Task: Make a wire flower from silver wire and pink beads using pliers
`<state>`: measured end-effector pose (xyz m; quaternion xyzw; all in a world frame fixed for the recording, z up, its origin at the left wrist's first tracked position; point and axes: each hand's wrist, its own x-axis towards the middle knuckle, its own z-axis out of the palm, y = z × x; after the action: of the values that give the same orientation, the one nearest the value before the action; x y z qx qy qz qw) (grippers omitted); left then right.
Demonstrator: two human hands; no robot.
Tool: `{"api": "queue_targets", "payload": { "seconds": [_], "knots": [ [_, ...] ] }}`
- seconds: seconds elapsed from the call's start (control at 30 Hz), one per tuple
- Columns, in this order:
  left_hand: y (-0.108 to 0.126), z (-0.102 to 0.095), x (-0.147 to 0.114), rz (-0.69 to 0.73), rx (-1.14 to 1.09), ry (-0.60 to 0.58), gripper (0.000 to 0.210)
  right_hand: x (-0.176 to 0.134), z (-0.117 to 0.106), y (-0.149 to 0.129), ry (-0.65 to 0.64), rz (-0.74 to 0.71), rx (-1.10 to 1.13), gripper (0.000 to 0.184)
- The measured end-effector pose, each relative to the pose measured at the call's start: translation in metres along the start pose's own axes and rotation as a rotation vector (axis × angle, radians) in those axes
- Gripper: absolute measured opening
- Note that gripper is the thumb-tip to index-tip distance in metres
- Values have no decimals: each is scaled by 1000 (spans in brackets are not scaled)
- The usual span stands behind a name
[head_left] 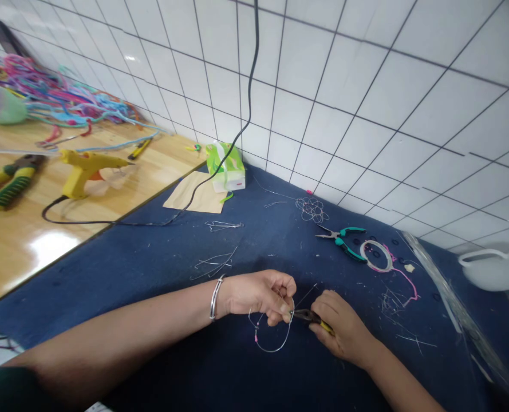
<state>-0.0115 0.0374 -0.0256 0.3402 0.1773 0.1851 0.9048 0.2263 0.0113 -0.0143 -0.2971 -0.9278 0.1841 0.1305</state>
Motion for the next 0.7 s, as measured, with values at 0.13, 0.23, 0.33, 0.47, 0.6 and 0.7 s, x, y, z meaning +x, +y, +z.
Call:
{"api": "queue_targets", "payload": {
  "seconds": [0.13, 0.23, 0.33, 0.47, 0.6, 0.7],
  "knots": [
    [1, 1, 0, 21, 7, 25, 25, 1, -1, 1, 30, 7, -40, 13],
    [5, 2, -1, 87, 6, 114, 25, 0, 1, 8, 101, 71, -140, 14],
    [9, 2, -2, 180, 33, 274, 21, -1, 5, 19, 223, 190, -281, 23],
    [11, 0, -1, 260, 68, 440, 19, 0, 8, 25, 239, 342, -405, 32],
    [9, 0, 1, 285, 81, 500, 19, 2, 8, 21, 201, 400, -455, 36],
    [8, 0, 2, 282, 109, 512, 17, 2, 9, 20, 200, 410, -461, 39]
  ]
}}
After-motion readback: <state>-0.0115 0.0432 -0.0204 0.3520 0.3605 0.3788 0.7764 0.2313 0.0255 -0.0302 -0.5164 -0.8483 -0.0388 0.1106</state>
